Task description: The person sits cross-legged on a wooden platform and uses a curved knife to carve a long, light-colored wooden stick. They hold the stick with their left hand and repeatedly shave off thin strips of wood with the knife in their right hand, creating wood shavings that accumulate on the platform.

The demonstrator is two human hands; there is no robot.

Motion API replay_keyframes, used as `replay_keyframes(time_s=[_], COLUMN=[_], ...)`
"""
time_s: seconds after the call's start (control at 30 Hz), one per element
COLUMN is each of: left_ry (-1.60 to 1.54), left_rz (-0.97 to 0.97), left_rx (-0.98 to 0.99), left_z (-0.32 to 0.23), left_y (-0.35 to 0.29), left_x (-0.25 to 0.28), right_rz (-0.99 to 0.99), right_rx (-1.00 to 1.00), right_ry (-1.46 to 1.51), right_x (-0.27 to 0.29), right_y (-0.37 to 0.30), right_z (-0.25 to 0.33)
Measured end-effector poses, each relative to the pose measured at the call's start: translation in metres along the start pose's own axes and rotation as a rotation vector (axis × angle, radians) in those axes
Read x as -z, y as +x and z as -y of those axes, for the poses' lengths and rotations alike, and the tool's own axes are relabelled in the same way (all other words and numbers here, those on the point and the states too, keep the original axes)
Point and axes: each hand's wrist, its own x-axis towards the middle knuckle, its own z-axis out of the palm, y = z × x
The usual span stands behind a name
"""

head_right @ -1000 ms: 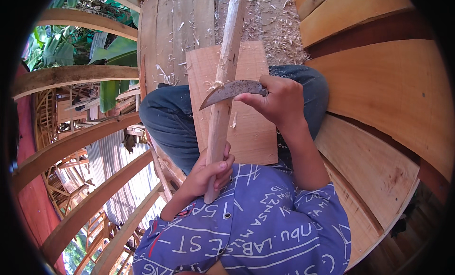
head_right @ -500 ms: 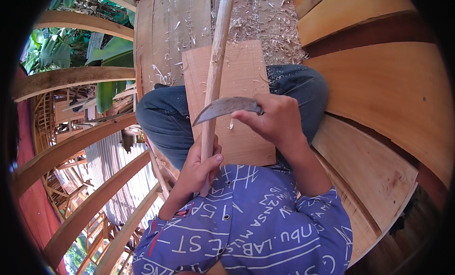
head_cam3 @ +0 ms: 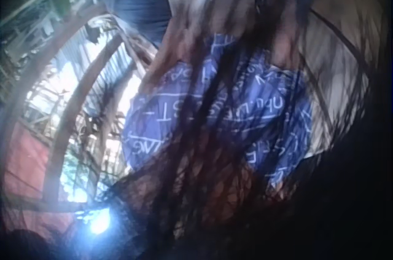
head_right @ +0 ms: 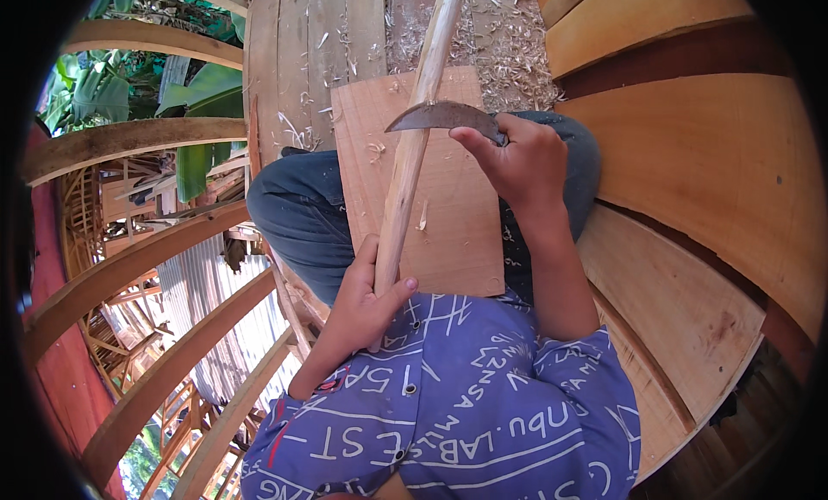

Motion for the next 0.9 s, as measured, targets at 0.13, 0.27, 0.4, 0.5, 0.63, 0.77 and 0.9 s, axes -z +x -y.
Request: replay_keyframes(time_s=[0.13,0.27,0.4,0.5,0.63,0.77,0.9], left_ry=[0.098,0.092,0.035,0.090,0.205,-0.037,-0.040], left_rz=[-0.055,-0.095,-0.124,-0.156,-0.162,-0.141,-0.108], left_rx=[-0.153,-0.070,0.013,-0.126,-0.224,-0.070,-0.022], left_z=[0.003,0.011,-0.001,0.002,0.002,0.011,0.008], left_y=[-0.001,-0.004,0.002,0.010,0.010,0.006,0.000], left_x=[0.002,0.009,0.013,0.013,0.016,0.016,0.016], right_rz=[-0.078,0.003,0.133,0.245,0.298,0.271,0.203], right_rx=[-0.163,-0.154,0.018,0.155,0.177,0.090,0.030], right_ry=[0.083,0.190,0.298,0.218,0.170,0.096,0.046], right_x=[-0.007,0.003,0.012,0.009,-0.001,-0.002,-0.001], right_y=[-0.001,0.002,-0.025,-0.047,-0.059,-0.053,-0.038], right_z=[-0.016,-0.031,-0.001,0.021,0.026,0.022,0.008])
